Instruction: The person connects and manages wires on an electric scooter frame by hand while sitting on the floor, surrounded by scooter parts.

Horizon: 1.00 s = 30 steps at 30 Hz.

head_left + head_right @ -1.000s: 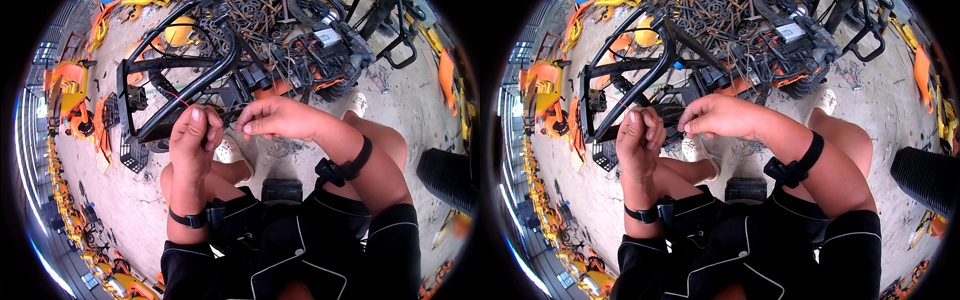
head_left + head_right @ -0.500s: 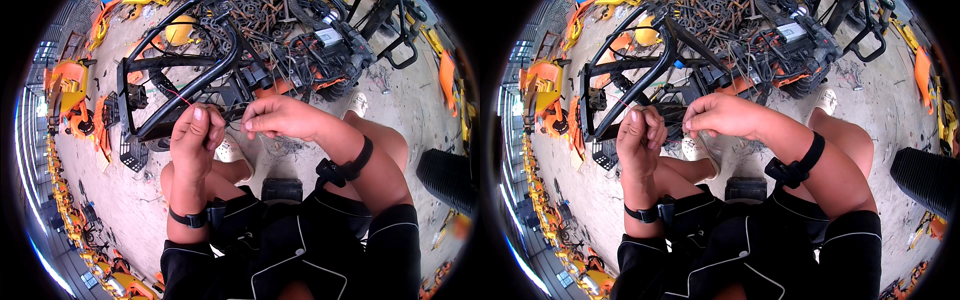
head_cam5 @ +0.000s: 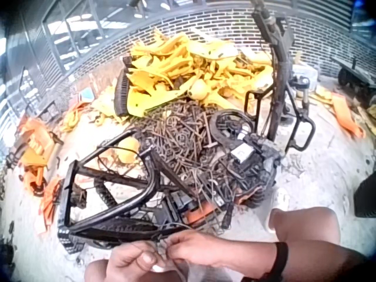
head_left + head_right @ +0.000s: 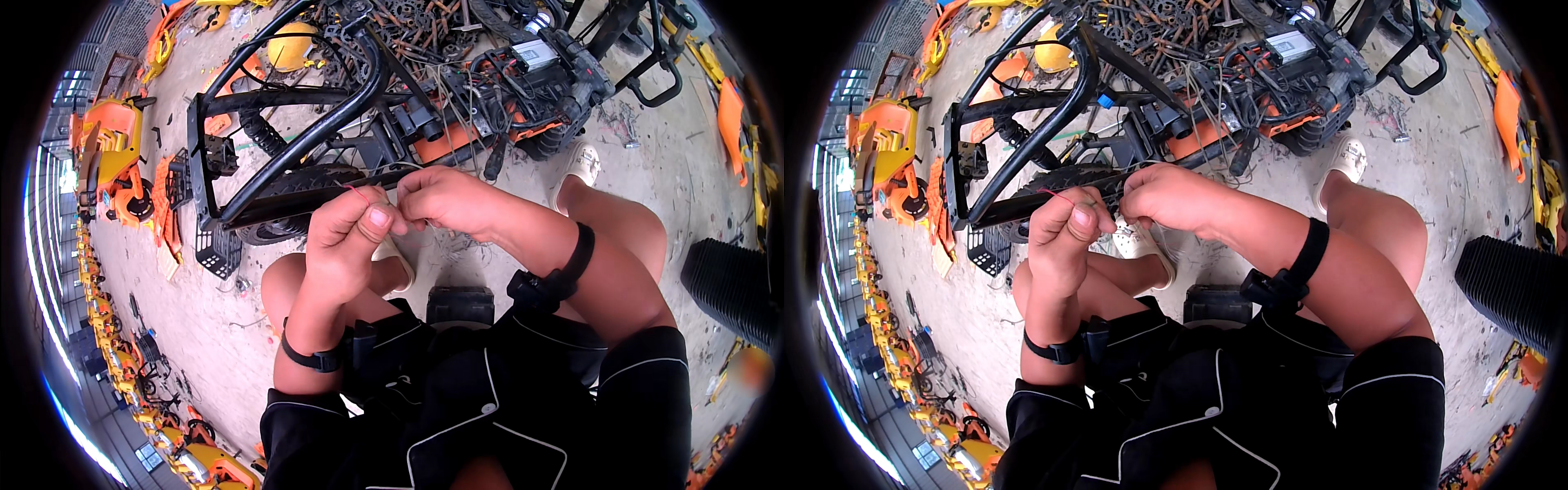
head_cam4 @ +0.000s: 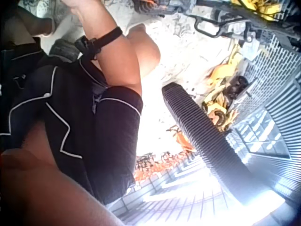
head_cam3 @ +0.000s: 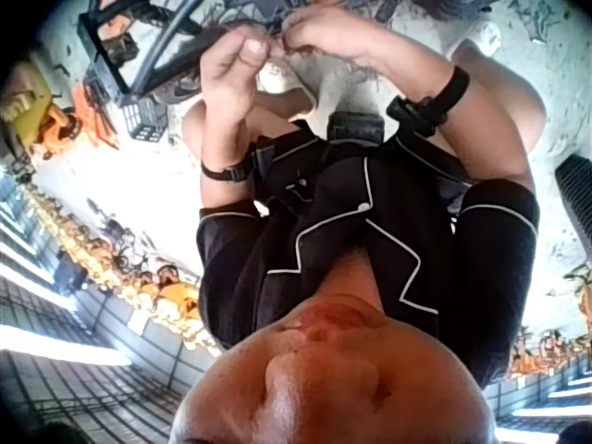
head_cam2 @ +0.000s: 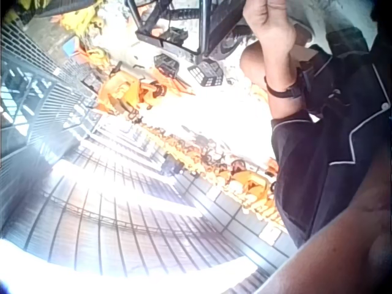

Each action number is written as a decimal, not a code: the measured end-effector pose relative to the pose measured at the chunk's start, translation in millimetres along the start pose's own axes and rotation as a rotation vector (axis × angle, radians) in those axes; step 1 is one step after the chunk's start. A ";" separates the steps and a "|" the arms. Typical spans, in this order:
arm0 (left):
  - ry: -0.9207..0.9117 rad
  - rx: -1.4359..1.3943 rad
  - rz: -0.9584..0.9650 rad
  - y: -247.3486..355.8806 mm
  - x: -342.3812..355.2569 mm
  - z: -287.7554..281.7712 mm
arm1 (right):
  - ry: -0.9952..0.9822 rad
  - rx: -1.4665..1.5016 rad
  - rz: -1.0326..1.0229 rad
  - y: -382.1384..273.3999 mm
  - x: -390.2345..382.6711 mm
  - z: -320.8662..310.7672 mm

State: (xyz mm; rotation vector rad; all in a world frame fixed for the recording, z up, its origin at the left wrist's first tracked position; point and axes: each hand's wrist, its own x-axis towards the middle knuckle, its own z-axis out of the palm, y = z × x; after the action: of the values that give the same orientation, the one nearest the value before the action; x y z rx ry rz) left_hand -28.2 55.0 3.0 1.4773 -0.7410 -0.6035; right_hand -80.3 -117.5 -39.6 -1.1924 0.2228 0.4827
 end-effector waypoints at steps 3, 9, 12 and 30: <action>-0.009 0.015 -0.012 1.6 -1.5 -1.2 | 0.009 0.003 -0.005 2.1 -0.6 0.6; 0.004 0.017 -0.012 3.2 -2.1 0.2 | 0.024 0.034 0.015 2.2 -3.8 1.8; 0.024 -0.009 -0.014 5.0 -1.9 -0.1 | 0.059 0.040 0.004 6.7 -3.5 2.2; 0.200 -0.209 -0.018 11.2 17.2 -13.3 | -0.244 0.201 0.013 10.5 -6.0 -19.7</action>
State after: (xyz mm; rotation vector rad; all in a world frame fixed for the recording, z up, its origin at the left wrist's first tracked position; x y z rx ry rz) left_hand -7.9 50.9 16.0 1.3289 -0.4949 -0.5212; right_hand -88.8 -134.3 -53.1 -0.9268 0.0668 0.5978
